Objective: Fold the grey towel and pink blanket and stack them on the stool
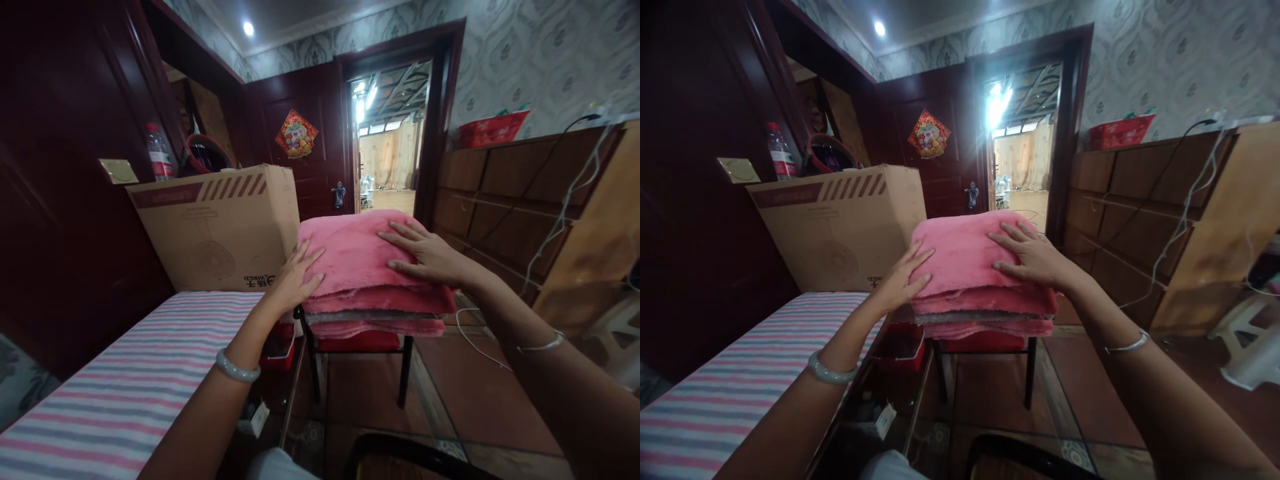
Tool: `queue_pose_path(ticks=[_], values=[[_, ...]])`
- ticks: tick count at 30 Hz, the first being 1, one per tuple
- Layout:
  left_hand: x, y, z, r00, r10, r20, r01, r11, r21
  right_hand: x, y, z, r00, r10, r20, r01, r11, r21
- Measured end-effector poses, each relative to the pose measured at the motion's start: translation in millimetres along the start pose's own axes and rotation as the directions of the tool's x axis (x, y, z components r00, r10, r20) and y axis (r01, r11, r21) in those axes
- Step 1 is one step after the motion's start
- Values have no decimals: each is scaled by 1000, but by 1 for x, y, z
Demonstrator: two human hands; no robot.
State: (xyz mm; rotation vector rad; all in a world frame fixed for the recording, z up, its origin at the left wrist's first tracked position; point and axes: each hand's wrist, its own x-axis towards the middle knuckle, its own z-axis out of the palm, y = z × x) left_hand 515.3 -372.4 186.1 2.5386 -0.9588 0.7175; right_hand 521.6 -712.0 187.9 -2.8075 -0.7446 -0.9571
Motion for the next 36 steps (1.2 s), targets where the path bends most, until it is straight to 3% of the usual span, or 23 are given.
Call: queue_pose_path(ticks=[3, 6, 10, 13, 19, 23, 28, 31, 34, 36], values=[[0, -3, -1, 1000, -12, -5, 12, 1000, 7, 2, 4, 1, 1000, -3, 15, 3, 1000, 23], [-6, 8, -6, 997, 0, -77, 9, 993, 116, -4, -4, -7, 1000, -28, -4, 28, 999, 27], [-11, 32, -7, 976, 200, -82, -166, 937, 306, -18, -24, -18, 990, -135, -51, 136, 990, 22], [-5, 39, -1, 954, 289, -86, -252, 920, 300, -22, -33, -21, 982, -157, -102, 166, 983, 78], [11, 31, 5, 966, 128, -223, -122, 992, 42, -21, -38, -25, 980, 29, -195, 20, 969, 247], [12, 34, 2, 973, 62, -221, -61, 998, 12, -23, -54, -19, 956, -88, -280, 143, 973, 181], [14, 37, 2, 979, 19, -204, -22, 1000, -9, -38, -82, -3, 849, -112, -516, 165, 985, 58], [15, 37, 2, 978, 18, -207, -21, 1000, -11, -42, -95, 6, 880, -186, -437, 180, 982, -55], [15, 38, 3, 977, 28, -213, -30, 1000, -6, -37, -102, 17, 926, -88, -366, 35, 988, -150], [15, 38, 2, 978, 36, -207, -39, 999, -11, -31, -102, 25, 923, -10, -385, -62, 983, -174]])
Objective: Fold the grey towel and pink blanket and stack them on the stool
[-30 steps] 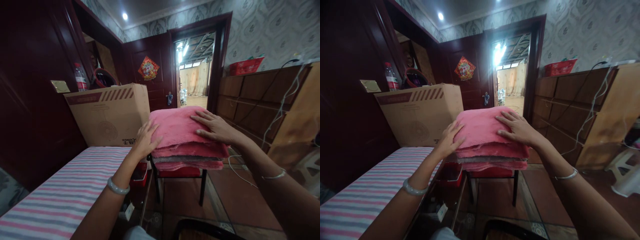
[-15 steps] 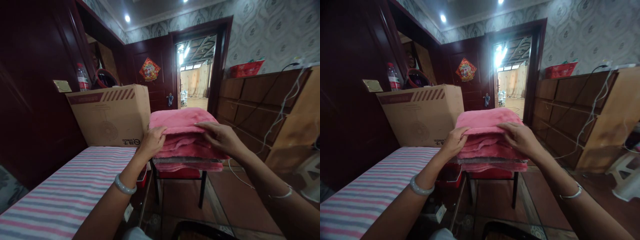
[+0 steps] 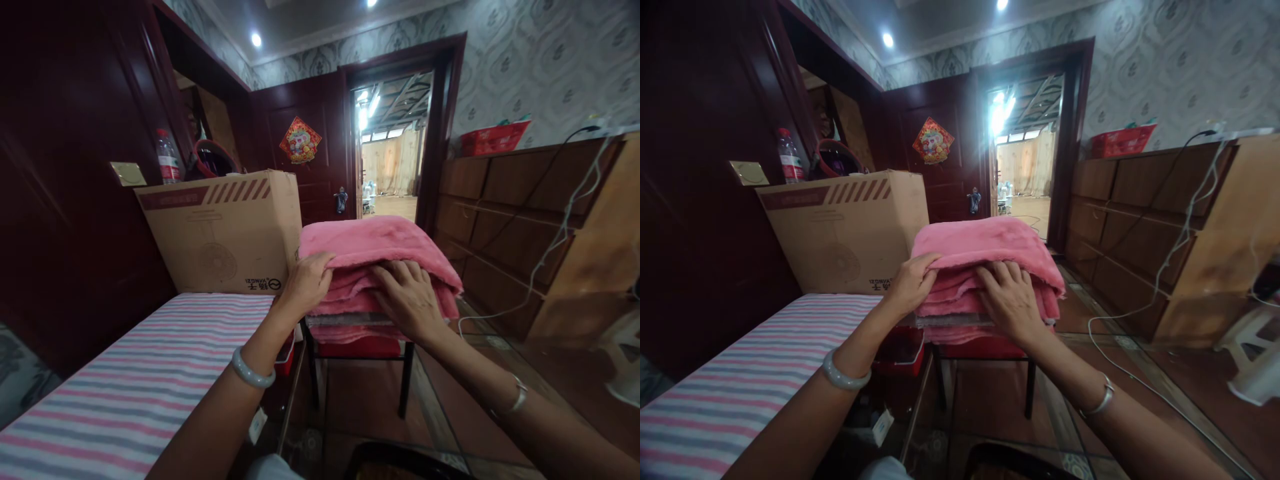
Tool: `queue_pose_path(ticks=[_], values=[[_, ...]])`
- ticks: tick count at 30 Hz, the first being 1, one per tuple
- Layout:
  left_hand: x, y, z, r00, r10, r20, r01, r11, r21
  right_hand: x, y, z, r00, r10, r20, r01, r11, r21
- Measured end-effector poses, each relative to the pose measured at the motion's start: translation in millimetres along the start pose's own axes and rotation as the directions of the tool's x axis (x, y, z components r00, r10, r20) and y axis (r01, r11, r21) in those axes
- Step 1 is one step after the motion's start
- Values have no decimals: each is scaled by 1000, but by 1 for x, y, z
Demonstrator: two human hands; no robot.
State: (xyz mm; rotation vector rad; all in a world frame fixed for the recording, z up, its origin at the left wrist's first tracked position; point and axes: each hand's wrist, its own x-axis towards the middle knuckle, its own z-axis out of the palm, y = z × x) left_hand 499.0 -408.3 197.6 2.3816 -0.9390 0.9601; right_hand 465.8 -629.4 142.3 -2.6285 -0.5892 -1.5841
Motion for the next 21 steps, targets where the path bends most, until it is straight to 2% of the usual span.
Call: queue_pose_path(ticks=[4, 8, 10, 14, 17, 19, 21], values=[[2, 1, -3, 1000, -7, 21, 8, 1000, -16, 5, 7, 14, 993, 33, -113, -33, 999, 7], [4, 0, -4, 999, -32, 26, 33, 999, -18, 7, 21, 5, 969, -84, -234, 117, 984, 132], [5, -2, -4, 999, -39, 29, 40, 999, -20, 4, 27, -4, 965, -178, -192, 212, 962, 174], [4, -3, 0, 999, -25, 23, 26, 999, -39, -9, 34, -19, 943, -334, -9, 329, 922, 205], [4, -3, 0, 1000, -18, 14, 18, 999, -46, -14, 37, -20, 950, -310, -42, 311, 919, 243], [6, -3, -1, 1000, -25, 9, 25, 999, -44, -13, 36, -16, 962, -257, -95, 273, 930, 244], [8, -2, -3, 999, -34, -9, 34, 999, -33, -8, 32, -8, 967, -237, -89, 251, 942, 223]])
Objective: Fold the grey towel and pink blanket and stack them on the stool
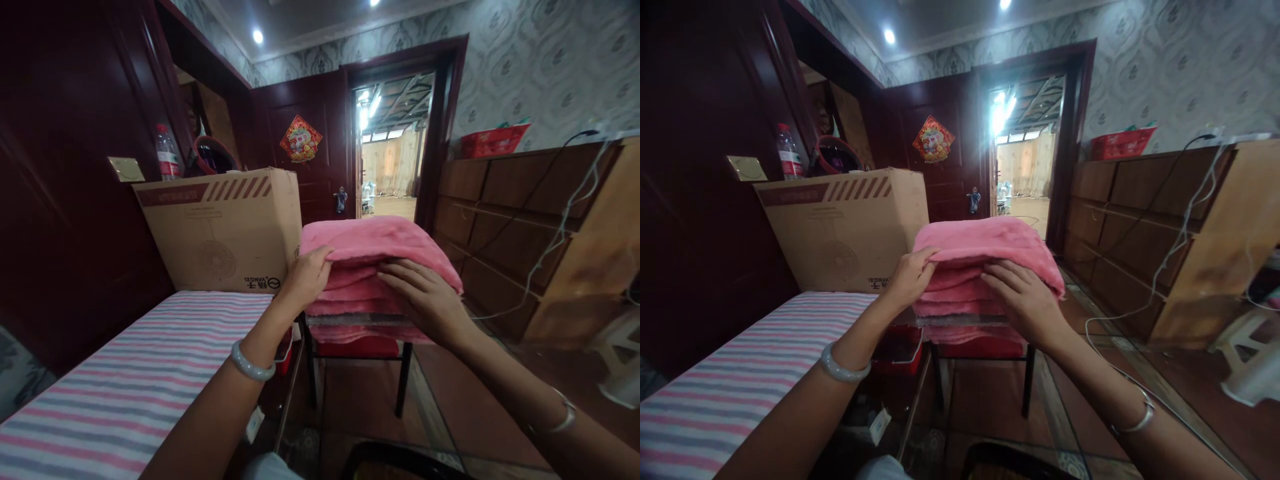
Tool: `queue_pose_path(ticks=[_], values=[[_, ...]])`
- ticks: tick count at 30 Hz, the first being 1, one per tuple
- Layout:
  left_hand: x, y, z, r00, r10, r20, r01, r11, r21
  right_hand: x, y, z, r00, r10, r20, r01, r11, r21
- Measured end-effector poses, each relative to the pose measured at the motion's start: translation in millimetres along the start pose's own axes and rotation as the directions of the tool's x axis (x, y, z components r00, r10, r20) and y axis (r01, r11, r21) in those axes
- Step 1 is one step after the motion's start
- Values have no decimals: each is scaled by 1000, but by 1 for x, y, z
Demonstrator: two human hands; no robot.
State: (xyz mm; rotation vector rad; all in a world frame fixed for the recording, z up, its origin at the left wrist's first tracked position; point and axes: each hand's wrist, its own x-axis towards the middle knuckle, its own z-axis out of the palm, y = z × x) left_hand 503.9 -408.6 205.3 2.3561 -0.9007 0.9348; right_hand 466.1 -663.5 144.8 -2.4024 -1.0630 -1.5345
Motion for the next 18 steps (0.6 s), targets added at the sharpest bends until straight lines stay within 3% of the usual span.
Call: queue_pose_path(ticks=[4, 7, 9, 15, 18], values=[[5, 1, -2, 996, 38, -75, -34, 998, 50, 15, -1, 16, 996, 61, 64, -54, 993, -103], [3, 1, -1, 992, 87, -91, -80, 994, 74, 22, -1, 18, 992, 125, -5, -123, 968, -217], [-2, 1, 0, 990, 120, -68, -115, 990, 83, 21, 0, 15, 994, 95, -47, -104, 966, -238], [-25, -2, -1, 946, 325, 24, -325, 935, 145, 2, -1, 1, 999, -15, -43, 8, 988, -156], [-35, -5, -1, 919, 387, 68, -393, 896, 209, -2, -6, -13, 988, -89, -128, 86, 996, -31]])
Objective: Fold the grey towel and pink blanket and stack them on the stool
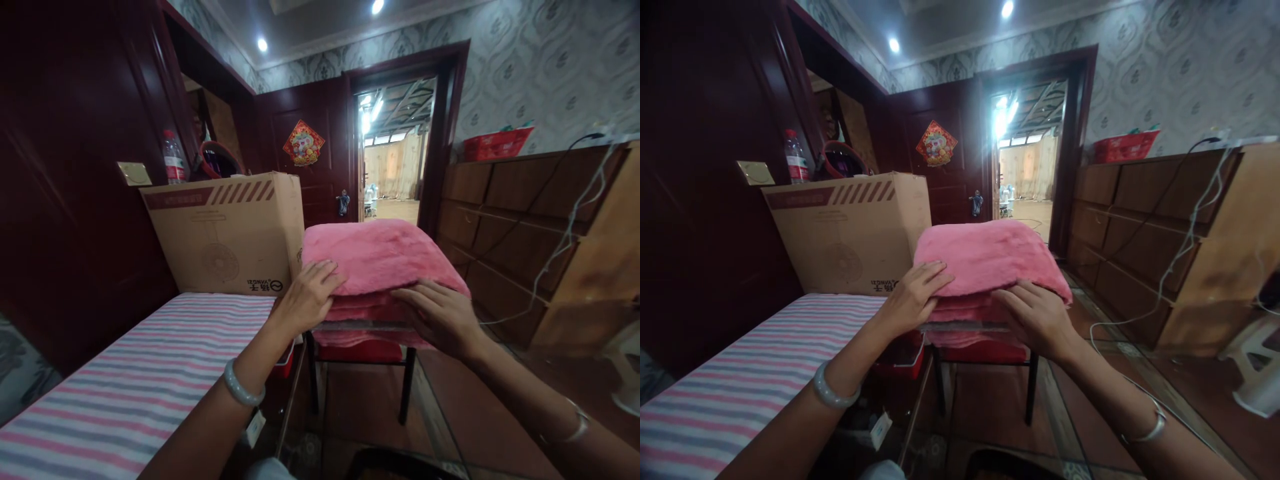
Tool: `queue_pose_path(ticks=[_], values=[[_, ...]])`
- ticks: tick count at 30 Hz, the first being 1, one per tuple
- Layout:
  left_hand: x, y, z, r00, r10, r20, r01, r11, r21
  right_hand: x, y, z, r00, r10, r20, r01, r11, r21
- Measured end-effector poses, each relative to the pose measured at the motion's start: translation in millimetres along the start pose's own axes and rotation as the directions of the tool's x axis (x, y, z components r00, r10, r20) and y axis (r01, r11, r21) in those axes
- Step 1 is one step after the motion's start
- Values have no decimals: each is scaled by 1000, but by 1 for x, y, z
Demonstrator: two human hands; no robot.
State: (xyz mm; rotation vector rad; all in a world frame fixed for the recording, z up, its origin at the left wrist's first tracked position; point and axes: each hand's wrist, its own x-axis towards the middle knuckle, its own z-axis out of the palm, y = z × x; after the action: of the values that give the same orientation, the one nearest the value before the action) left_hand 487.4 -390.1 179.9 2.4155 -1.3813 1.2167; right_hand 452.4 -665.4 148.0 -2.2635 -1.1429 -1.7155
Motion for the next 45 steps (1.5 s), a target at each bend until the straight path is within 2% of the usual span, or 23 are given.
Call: queue_pose_path(ticks=[2, 4, 6, 8, 10, 14, 17, 20, 25, 29, 34, 37, 41, 45], values=[[-5, 0, 1, 1000, 24, 7, -25, 999, 26, 5, -2, -10, 993, 41, -111, -43, 999, -17], [-8, -1, 1, 999, 37, -2, -37, 998, 51, 11, -2, -15, 983, 116, -140, -132, 986, -107], [-10, -1, 0, 999, 50, -19, -48, 997, 66, 15, 2, -14, 986, 161, -47, -167, 972, -168], [-12, -1, -2, 998, 54, -41, -51, 997, 66, 15, 6, -10, 986, 147, 83, -133, 979, -156], [-15, -1, -5, 997, 40, -73, -36, 998, 45, 11, 11, -6, 982, 124, 141, -108, 987, -120], [-25, -4, -6, 985, -97, -142, 82, 991, -107, 3, 14, -8, 986, 150, 67, -146, 987, -70], [-35, -9, -1, 942, -266, -204, 212, 944, -255, 1, 14, -12, 984, 178, -5, -177, 981, -81], [-40, -10, 5, 917, -312, -250, 251, 936, -248, 2, 11, -11, 982, 189, -8, -188, 975, -120], [-39, -1, 2, 956, -199, -216, 178, 977, -113, 3, 7, -4, 984, 176, -4, -176, 980, -95], [-42, 2, -7, 956, -183, -227, 165, 982, -96, 4, 1, -5, 982, 173, -71, -177, 982, -60], [-52, 4, -17, 981, -137, -136, 139, 990, 6, 3, -12, -1, 990, 138, -35, -137, 990, 27], [-59, 8, -22, 982, -121, -142, 129, 990, 50, 4, -22, 4, 983, 167, -72, -162, 985, 67], [-62, 14, -22, 972, -194, -131, 203, 977, 60, 10, -28, 11, 980, 175, -92, -170, 983, 65], [-61, 18, -11, 932, -331, -146, 330, 943, -27, 12, -15, 14, 974, 190, -122, -188, 982, 27]])
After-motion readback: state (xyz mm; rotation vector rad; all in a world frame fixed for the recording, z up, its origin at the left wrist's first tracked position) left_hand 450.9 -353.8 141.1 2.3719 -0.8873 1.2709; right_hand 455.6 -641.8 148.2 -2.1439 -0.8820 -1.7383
